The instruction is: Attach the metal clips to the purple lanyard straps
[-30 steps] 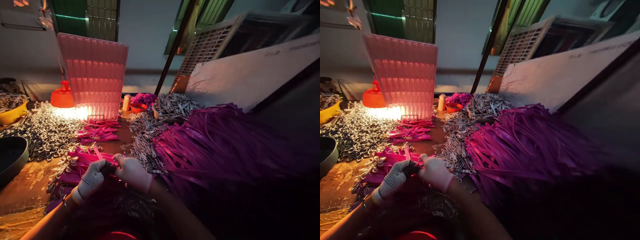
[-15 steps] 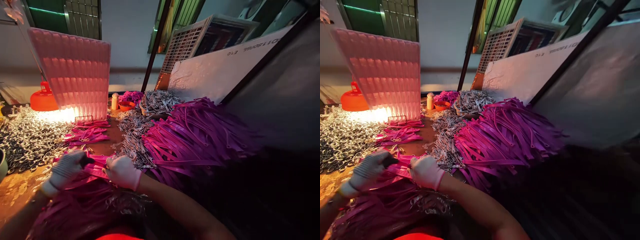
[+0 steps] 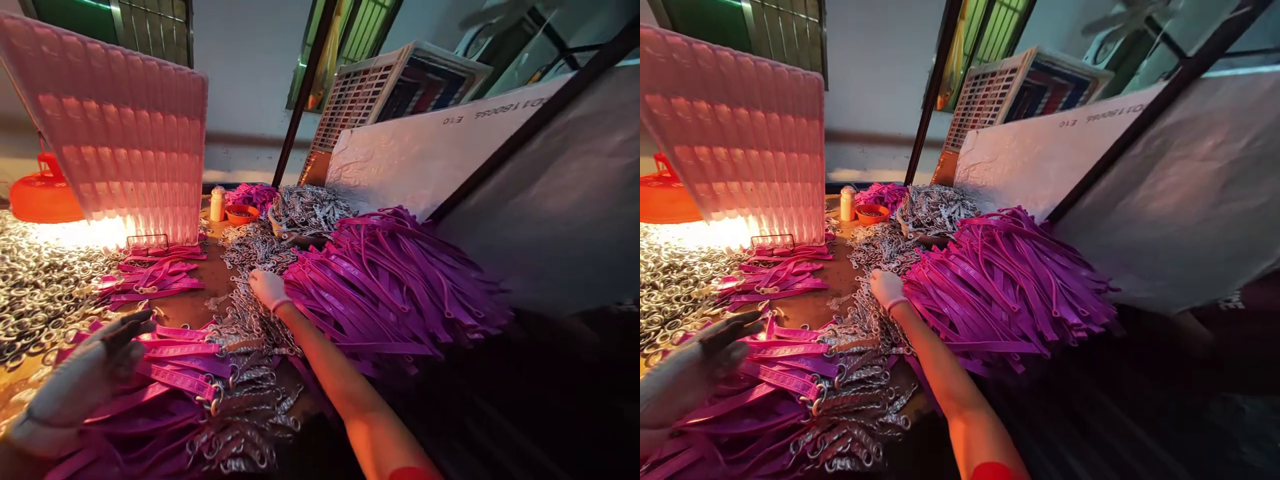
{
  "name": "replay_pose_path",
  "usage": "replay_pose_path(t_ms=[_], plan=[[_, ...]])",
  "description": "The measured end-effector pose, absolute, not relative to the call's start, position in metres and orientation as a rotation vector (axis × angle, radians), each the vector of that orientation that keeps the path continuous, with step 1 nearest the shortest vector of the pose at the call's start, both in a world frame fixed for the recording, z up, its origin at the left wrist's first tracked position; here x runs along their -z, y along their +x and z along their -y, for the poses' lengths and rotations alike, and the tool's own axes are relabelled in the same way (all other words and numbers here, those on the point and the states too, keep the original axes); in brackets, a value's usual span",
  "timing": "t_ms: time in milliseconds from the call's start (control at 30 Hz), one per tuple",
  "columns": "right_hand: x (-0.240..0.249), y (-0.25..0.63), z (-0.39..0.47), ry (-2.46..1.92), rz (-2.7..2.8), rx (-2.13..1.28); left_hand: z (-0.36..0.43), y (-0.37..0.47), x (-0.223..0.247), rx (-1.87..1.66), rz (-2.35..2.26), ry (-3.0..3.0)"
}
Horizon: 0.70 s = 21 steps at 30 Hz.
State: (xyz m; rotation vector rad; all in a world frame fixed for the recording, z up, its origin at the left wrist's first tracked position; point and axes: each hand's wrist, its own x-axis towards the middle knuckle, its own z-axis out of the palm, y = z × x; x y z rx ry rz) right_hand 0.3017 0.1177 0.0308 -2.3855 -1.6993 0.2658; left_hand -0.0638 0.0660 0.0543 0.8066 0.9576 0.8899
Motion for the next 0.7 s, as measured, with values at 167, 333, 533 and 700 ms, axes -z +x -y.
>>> replay_pose_path(t_ms=[167,333,533,700], plan=[[0.003,0.297,-0.181,-2.602,1.575,-0.316,-0.067,0.005,-0.059,-0.887,-0.804,0.512],[0.014,0.301,-0.185,-2.606,1.552,-0.377,-0.055,0.007,-0.051,-0.939,-0.677,0.549],[-0.013,0.308,-0.143,-2.282,1.624,-0.398,-0.039,-0.013,-0.037,-0.992,-0.629,0.504],[-0.034,0.251,-0.065,-1.86,1.742,-0.496,-0.03,-0.011,-0.03,-1.079,-0.607,0.469]])
